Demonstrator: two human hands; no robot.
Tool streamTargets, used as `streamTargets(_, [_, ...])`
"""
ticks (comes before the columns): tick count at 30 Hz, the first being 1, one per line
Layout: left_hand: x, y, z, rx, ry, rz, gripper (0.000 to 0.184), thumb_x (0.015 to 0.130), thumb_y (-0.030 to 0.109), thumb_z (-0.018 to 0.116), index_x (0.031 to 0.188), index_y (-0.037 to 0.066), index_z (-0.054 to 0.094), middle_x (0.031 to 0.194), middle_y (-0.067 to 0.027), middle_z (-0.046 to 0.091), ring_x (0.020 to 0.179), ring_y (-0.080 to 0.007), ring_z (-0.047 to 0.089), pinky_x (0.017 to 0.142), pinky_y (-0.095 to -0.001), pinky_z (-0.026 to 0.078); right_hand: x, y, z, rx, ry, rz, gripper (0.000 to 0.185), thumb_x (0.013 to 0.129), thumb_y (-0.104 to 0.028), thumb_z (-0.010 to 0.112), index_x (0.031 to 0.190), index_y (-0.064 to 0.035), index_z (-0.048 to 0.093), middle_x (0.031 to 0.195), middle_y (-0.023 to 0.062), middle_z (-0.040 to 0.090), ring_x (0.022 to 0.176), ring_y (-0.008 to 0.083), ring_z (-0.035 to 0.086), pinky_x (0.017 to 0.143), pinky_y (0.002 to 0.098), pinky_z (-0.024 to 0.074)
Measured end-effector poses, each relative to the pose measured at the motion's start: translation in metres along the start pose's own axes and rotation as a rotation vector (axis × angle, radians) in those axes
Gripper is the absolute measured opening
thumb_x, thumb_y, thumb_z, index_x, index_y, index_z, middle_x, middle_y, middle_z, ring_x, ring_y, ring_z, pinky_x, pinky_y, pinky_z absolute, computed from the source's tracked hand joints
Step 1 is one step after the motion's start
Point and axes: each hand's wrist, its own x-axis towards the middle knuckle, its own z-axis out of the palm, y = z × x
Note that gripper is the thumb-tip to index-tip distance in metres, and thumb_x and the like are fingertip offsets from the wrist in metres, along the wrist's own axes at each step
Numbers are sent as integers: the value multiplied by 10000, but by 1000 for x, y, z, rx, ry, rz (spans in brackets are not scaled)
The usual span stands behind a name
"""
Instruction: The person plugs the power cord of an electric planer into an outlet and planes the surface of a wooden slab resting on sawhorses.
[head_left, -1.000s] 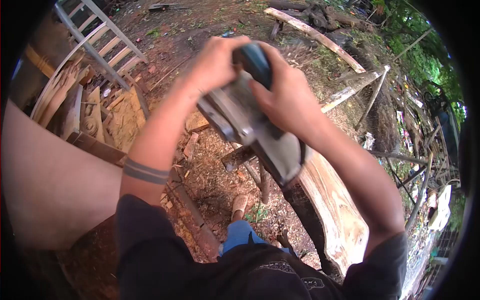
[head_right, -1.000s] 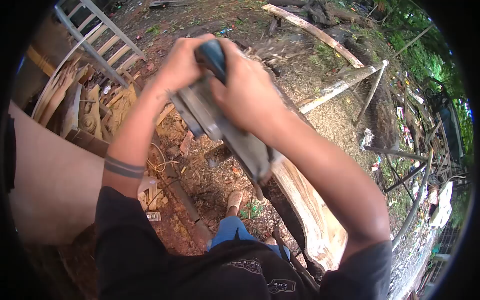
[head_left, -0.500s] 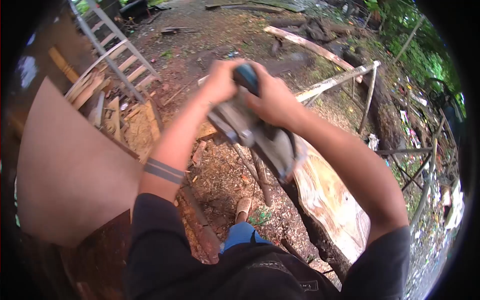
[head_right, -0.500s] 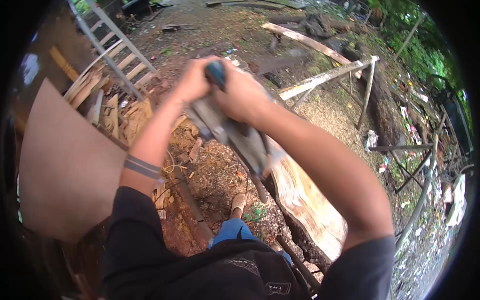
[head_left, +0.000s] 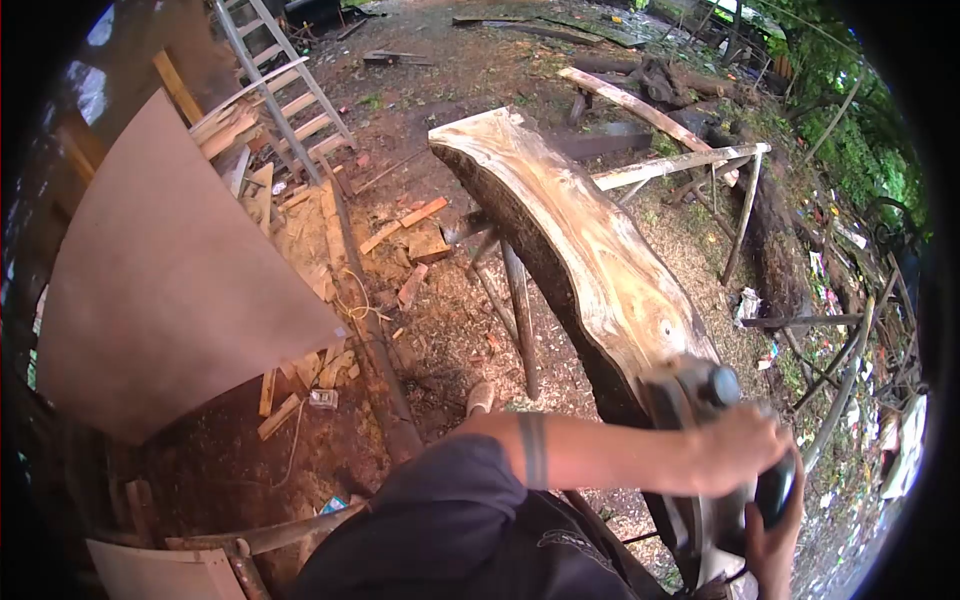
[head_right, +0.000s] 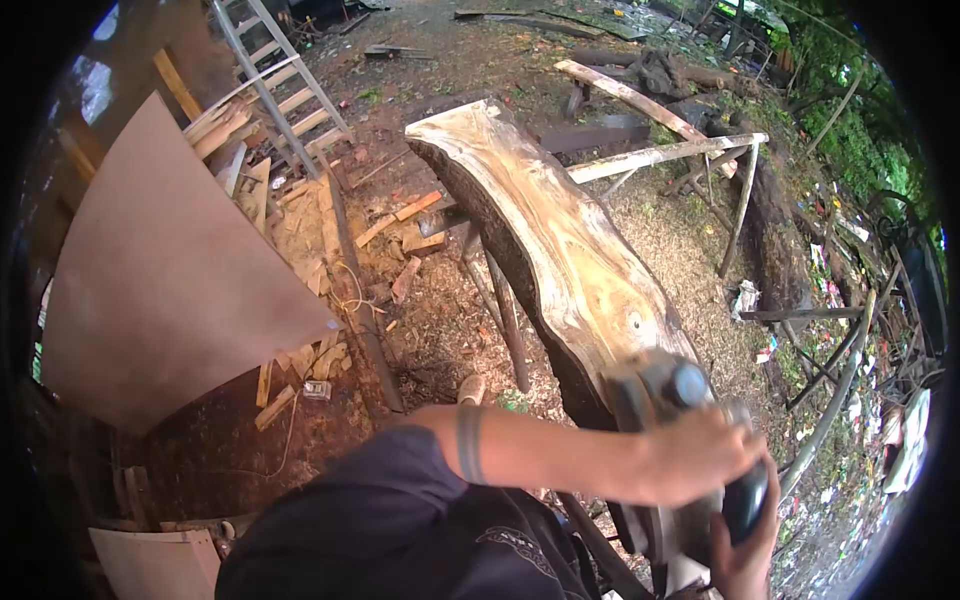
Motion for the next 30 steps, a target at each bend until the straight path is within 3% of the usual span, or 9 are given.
streamTargets(3, [7, 12, 25, -77, 60, 24, 316, 731, 105, 652, 994, -54, 580, 929, -185, 630, 903, -283, 631, 779, -394, 522, -18, -6, -3, -374, 36, -25, 676, 844, 19, 521, 1445, 26, 212, 1348, 245, 467, 1234, 313, 482, 1049, 421, 370])
streamTargets(6, [2, -16, 13, -22, 106, -37, 309, 738, 97, 642, 1007, -45, 584, 932, -193, 632, 890, -296, 639, 792, -394, 523, 6, -12, 11, -183, -15, 98, 741, 842, 32, 529, 1471, 4, 137, 1463, 236, 316, 1318, 354, 392, 1103, 459, 285])
streamTargets(9, [-11, -73, -22, -110, 191, -114, 296, 742, 90, 639, 1007, -33, 589, 942, -201, 631, 901, -308, 642, 808, -393, 522, 69, -33, 44, -129, 44, 60, 752, 713, -1, 517, 1427, 11, 282, 1352, 215, 440, 1301, 304, 393, 1099, 387, 268])
streamTargets(10, [-17, -96, -35, -89, 231, -137, 289, 747, 83, 634, 1007, -36, 589, 941, -207, 632, 900, -317, 650, 793, -393, 529, 93, -37, 57, -163, 84, -3, 755, 685, 22, 536, 1405, 29, 310, 1289, 230, 489, 1231, 317, 474, 1063, 387, 330])
streamTargets(13, [-41, -163, -89, 19, 286, -168, 288, 742, 35, 632, 1009, -61, 586, 916, -217, 634, 752, -307, 681, 615, -356, 576, 171, -71, 93, -282, -2, -131, 737, 692, 33, 551, 1396, 14, 335, 1288, 235, 499, 1219, 311, 492, 1049, 398, 352])
streamTargets(16, [-65, -230, -133, 63, 290, -201, 313, 741, 3, 620, 1041, -76, 584, 860, -213, 640, 699, -315, 686, 570, -343, 585, 238, -110, 140, -219, -63, -169, 716, 737, 49, 580, 1405, -17, 331, 1194, 221, 577, 1150, 308, 555, 1017, 400, 391])
streamTargets(22, [-112, -353, -220, 28, 343, -367, 279, 705, -16, 627, 974, 53, 598, 866, -153, 648, 792, -334, 657, 688, -417, 541, 361, -170, 226, -169, -152, -291, 697, 806, -42, 617, 1427, -86, 303, 1061, 244, 642, 998, 358, 648, 873, 409, 511])
streamTargets(25, [-136, -415, -262, 78, 413, -365, 348, 624, -69, 669, 949, 47, 625, 895, -147, 660, 838, -319, 659, 745, -402, 527, 419, -198, 273, -105, -140, -393, 660, 819, -59, 600, 1413, -74, 314, 1074, 288, 619, 1000, 413, 626, 882, 423, 501])
streamTargets(30, [-162, -485, -323, 140, 417, -380, 316, 650, -36, 637, 954, 49, 651, 902, -183, 673, 878, -358, 653, 777, -416, 527, 502, -238, 340, -28, -99, -527, 607, 808, -66, 600, 1370, -42, 372, 1071, 306, 605, 985, 434, 612, 857, 460, 485])
